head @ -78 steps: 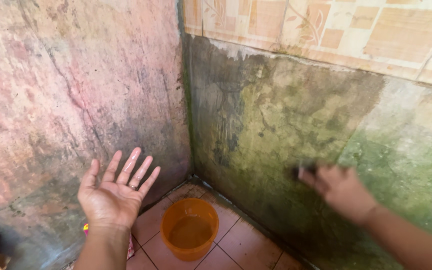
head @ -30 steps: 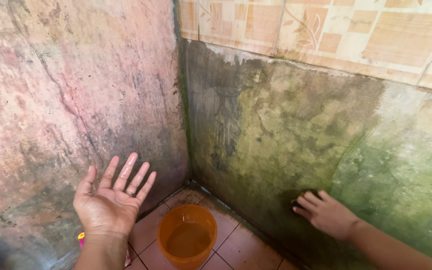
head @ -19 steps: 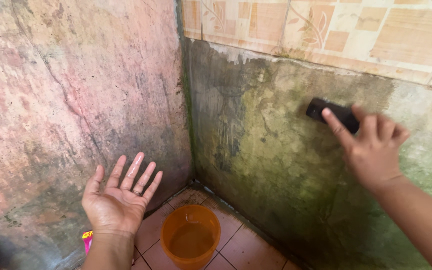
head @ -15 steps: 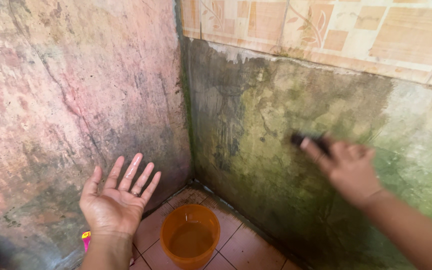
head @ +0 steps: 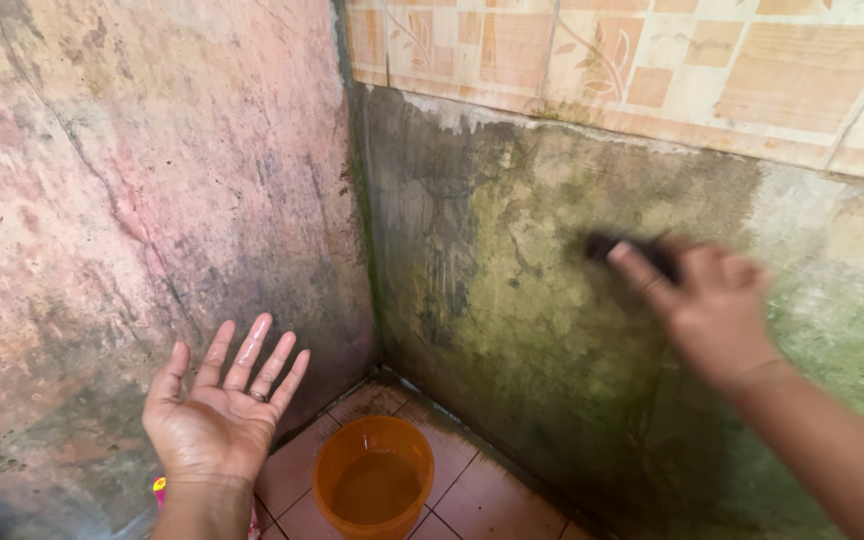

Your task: The person scrubs a moldy lower wall section in a tiled bathroom using a dark sponge and water from an orange bucket. They repeatedly dip the sponge and scrub the same area while holding a pink detergent packet.

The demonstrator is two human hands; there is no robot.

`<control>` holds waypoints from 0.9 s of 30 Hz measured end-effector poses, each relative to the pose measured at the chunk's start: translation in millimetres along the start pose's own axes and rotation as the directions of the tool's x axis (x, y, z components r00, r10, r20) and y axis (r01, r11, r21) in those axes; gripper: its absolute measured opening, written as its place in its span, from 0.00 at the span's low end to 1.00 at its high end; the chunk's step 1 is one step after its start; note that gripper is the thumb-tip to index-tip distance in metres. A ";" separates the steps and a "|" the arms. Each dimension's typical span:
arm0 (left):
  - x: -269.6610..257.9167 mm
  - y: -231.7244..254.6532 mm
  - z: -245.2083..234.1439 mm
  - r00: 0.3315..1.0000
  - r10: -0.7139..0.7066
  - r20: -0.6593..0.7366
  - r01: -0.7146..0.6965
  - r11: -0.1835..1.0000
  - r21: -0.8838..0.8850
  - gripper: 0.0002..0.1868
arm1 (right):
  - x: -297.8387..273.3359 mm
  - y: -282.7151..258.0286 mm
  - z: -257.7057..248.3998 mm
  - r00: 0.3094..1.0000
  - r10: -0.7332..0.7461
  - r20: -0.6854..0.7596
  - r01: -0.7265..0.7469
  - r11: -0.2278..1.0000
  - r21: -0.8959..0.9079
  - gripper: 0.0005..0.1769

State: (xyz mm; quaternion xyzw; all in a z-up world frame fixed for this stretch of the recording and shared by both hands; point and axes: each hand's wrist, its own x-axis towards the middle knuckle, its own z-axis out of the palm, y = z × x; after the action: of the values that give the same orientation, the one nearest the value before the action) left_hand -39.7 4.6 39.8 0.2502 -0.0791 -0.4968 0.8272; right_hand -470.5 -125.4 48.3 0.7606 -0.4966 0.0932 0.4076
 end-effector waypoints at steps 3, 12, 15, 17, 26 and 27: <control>2.2 -0.6 0.7 1.000 -0.007 -0.005 0.007 1.000 -0.002 0.37 | -2.9 14.1 -4.0 0.972 0.045 -0.231 -0.072 0.991 -0.113 0.49; -3.9 3.2 -1.7 1.000 -0.003 0.007 0.003 1.000 0.017 0.38 | -76.8 -30.5 80.4 0.798 -0.485 0.358 0.475 0.872 0.121 0.48; -7.4 5.5 0.1 1.000 0.005 0.025 -0.005 1.000 0.016 0.38 | -82.4 -31.9 80.9 0.804 -0.548 0.231 0.530 0.836 0.139 0.48; -8.4 6.3 0.9 1.000 0.009 0.025 -0.009 1.000 0.016 0.38 | -66.2 -20.3 67.6 0.807 -0.412 0.424 0.428 0.902 0.061 0.57; -2.8 -4.4 1.9 1.000 -0.012 0.012 0.012 1.000 0.021 0.38 | -35.8 40.6 8.2 0.997 0.034 -0.068 -0.053 0.953 -0.299 0.44; -2.7 -5.3 1.3 1.000 -0.016 0.007 0.016 1.000 0.022 0.38 | -42.0 33.9 17.4 0.999 0.042 0.031 -0.027 0.928 -0.373 0.46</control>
State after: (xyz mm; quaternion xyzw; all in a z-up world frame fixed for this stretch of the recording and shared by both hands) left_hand -45.7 4.5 38.6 0.2582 -0.0856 -0.5036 0.8200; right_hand -523.8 -115.2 31.9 0.6625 -0.5262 -0.0102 0.5331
